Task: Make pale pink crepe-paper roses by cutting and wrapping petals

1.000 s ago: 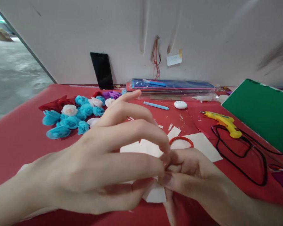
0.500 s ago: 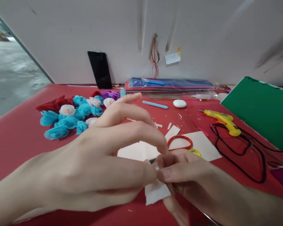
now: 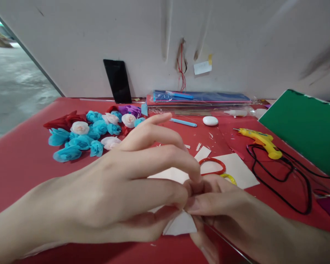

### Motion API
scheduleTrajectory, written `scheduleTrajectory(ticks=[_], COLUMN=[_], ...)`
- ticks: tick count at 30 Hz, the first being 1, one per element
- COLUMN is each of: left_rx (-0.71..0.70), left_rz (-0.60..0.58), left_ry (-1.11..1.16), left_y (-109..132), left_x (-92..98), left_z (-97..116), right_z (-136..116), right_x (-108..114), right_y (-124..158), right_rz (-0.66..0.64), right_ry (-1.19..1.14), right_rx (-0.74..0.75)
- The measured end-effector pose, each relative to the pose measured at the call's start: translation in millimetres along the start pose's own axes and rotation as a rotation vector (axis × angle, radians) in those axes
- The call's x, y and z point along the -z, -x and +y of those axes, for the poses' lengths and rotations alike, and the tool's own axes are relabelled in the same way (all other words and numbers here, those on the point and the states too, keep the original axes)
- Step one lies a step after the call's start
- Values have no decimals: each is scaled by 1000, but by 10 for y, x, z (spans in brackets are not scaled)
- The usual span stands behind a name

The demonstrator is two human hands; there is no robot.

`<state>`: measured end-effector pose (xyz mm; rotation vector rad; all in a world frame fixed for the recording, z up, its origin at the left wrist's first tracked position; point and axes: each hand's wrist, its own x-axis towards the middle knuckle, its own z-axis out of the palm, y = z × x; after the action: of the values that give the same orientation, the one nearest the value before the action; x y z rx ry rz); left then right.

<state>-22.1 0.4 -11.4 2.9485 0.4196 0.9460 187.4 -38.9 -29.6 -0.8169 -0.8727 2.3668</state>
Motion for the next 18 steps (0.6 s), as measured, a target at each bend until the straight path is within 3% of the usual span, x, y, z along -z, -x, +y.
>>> scheduleTrajectory(ticks=[18], left_rx=[82], left_rz=[35], left_ry=[106], left_y=[-61], left_x=[-44], left_z=[29], right_z=[14], right_x=[-42], right_y=[25], right_rz=[25], right_ry=[162], right_rx=[82])
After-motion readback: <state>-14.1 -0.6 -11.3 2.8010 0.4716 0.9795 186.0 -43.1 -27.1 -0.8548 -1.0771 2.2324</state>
